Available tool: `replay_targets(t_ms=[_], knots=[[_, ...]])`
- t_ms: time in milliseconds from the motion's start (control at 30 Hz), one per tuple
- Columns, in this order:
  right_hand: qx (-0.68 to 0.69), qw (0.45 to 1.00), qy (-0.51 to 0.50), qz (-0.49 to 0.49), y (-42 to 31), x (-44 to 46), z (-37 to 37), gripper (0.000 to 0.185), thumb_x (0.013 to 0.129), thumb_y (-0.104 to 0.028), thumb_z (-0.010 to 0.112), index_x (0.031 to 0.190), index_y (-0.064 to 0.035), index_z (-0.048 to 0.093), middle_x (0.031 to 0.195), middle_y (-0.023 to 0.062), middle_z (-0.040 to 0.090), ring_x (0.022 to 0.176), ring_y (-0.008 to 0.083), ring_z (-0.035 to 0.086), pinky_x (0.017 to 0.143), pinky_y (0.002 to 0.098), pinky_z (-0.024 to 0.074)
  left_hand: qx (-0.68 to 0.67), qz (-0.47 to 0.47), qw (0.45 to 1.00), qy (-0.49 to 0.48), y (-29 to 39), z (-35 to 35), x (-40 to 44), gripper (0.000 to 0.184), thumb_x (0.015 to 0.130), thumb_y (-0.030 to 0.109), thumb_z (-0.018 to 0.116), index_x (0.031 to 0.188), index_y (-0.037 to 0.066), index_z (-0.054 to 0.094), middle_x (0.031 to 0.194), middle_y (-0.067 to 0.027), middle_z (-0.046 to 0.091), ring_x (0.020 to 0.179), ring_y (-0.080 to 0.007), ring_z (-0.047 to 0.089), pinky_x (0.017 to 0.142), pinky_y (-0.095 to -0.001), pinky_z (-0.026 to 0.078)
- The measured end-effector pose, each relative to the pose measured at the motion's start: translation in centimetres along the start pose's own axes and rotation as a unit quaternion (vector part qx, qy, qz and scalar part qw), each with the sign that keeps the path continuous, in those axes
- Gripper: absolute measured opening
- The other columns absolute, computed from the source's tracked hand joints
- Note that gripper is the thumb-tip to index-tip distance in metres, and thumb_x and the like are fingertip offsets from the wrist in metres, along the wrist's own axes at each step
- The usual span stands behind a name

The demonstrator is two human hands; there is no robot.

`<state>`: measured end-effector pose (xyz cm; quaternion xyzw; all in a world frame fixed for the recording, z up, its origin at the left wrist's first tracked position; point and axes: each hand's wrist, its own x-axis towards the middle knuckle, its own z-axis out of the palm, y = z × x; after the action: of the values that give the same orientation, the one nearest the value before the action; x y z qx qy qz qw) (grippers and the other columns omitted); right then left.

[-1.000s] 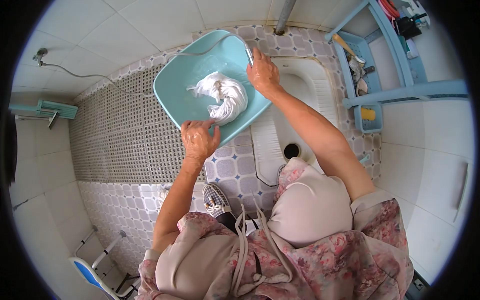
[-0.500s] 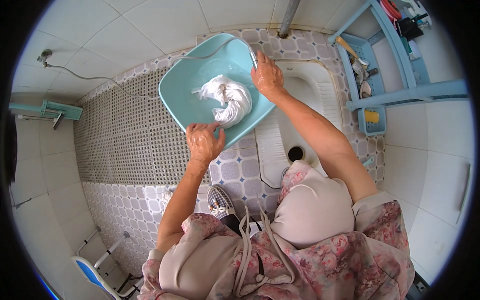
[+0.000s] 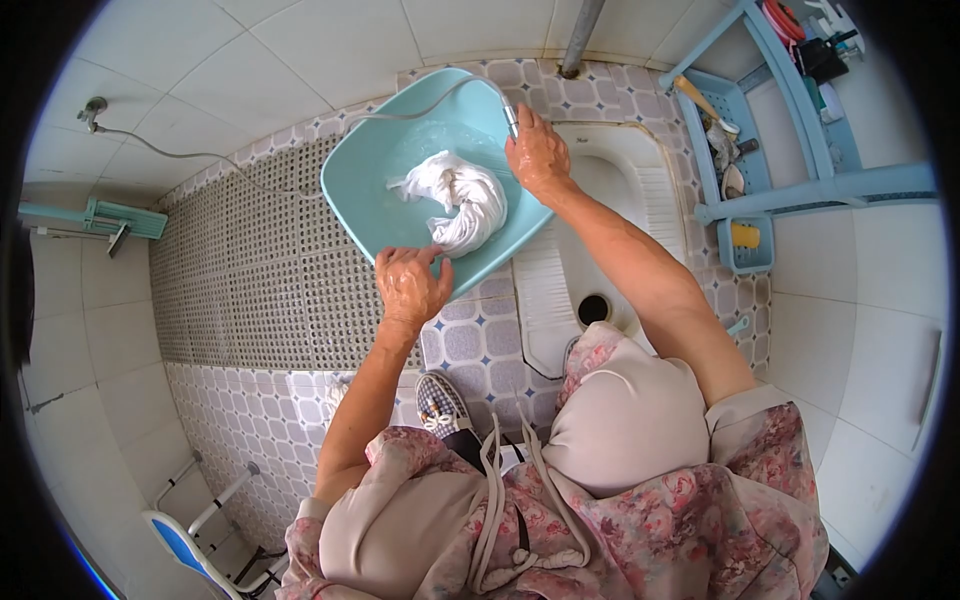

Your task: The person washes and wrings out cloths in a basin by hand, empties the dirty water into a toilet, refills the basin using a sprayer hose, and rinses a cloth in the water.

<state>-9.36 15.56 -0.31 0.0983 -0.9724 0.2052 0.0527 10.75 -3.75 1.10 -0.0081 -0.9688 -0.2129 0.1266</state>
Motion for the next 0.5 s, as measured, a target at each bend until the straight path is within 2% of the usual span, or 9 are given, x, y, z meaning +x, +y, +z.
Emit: replay_targets(t_ms=[100,500], knots=[[0.007,1.0,0.001,-0.001,0.06,0.03,0.04,0.059,0.09,-0.02,0.064,0.141,-0.0031,0.041,0.136,0.0182,0.054,0.124,0.0354,0.054,0.101,0.045,0.0467,0.01,-0.017,0.999,-0.036,-0.01,-0.19,-0.02,0.02,0.081,0.023,0.067,0.089,0.007,0.075,0.085,-0.0129,0.073,0.087,-0.0279,0.068,0.098,-0.0448,0.039],[0.006,1.0,0.0,-0.009,0.13,-0.04,0.02,0.059,0.09,-0.019,0.064,0.141,-0.0019,0.04,0.137,0.0188,0.054,0.125,0.036,0.053,0.102,0.045,0.0463,0.011,-0.005,1.0,-0.021,-0.08,-0.13,-0.04,0.019,0.08,0.022,0.067,0.087,0.007,0.075,0.083,-0.0128,0.073,0.084,-0.0279,0.068,0.097,-0.0446,0.04]])
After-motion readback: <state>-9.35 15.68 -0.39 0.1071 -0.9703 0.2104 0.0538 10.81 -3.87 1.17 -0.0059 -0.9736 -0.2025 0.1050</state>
